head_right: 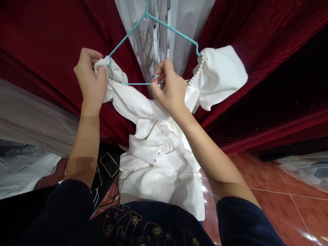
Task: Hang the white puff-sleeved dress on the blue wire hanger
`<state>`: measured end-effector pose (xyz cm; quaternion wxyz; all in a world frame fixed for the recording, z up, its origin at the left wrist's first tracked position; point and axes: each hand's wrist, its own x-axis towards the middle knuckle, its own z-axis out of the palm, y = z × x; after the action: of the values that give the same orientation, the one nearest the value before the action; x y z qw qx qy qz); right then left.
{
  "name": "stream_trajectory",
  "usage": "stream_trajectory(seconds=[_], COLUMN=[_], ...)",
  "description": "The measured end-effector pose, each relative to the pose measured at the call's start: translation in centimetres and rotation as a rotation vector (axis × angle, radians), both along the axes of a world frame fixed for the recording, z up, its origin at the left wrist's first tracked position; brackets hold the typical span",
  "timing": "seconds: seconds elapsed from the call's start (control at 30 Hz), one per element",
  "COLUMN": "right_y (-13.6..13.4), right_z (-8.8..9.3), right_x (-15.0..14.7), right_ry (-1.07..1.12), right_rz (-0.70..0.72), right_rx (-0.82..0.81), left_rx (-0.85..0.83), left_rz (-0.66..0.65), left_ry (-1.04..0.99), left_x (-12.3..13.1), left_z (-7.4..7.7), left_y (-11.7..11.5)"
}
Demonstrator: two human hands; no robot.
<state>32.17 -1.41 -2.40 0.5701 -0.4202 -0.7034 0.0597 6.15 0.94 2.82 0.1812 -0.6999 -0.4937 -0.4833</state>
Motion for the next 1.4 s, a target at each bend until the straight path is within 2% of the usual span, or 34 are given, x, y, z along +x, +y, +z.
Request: stream_trajectory(seconds=[0.07, 0.2, 0.27, 0.37, 0.43, 0.53, 0.6, 0.63, 0.7, 0.8, 0.9, 1.0, 1.07, 1.23, 1.3, 1.4], right_y=[0.1, 0.0, -0.1, -0.2, -0.2, -0.1, -0.1, -0.1, -0.1, -0.1, 0.1, 0.2, 0.2, 0.6, 1.2, 2.6], right_z=[-0.1, -0.1, -0.1, 0.0, 0.0, -0.1, -0.1, -0.2, -0.3, -0.6, -1.0, -1.1, -0.8, 0.4, 0.9, 1.7], right_x=[0.1, 0.3, 0.2, 0.0, -0.2, -0.6, -0.9, -1.0, -1.2, -1.4, -1.1, -0.1, 1.1, 5.7, 7.6, 10.3], right_ry=[-0.013, -0.047, -0.048, -0.033, -0.024, -0.008, 0.004, 0.009, 0.021, 0.048, 0.050, 0.037, 0.067, 0.106, 0.073, 0.071], right_rz=[0.004, 0.050, 0.068, 0.066, 0.042, 0.006, -0.002, -0.003, -0.006, -0.007, 0.031, 0.086, 0.050, -0.257, -0.253, -0.162], right_rx=[0.007, 0.011, -0.001, -0.007, 0.002, 0.014, 0.015, 0.014, 0.013, 0.013, 0.011, 0.042, 0.130, 0.481, 0.450, 0.296], left_rx=[-0.080, -0.088, -0.154, -0.291, -0.376, -0.489, -0.474, -0.426, -0.297, -0.174, -0.215, -0.278, -0.274, -0.240, -0.237, -0.220], left_rz=[0.110, 0.297, 0.308, 0.220, 0.097, -0.185, -0.327, -0.357, -0.353, -0.280, -0.225, -0.230, -0.238, -0.262, -0.263, -0.243], left_ry=[-0.025, -0.125, -0.155, -0.164, -0.131, -0.013, 0.061, 0.084, 0.097, 0.083, 0.060, 0.084, 0.102, 0.101, 0.100, 0.107], left_x=[-1.6, -5.4, -7.0, -7.5, -6.4, -3.1, -0.6, 0.6, 2.6, 4.8, 5.6, 5.8, 5.9, 6.3, 6.1, 5.5], left_z=[0.1, -0.1, -0.6, -1.8, -2.6, -3.3, -3.3, -3.2, -2.8, -2.1, -2.2, -3.1, -3.7, -4.3, -4.1, -3.6], left_y=[0.4, -0.1, -1.0, -3.0, -4.4, -6.6, -7.8, -8.2, -8.6, -7.9, -6.1, -4.6, -4.2, -4.5, -4.7, -4.8])
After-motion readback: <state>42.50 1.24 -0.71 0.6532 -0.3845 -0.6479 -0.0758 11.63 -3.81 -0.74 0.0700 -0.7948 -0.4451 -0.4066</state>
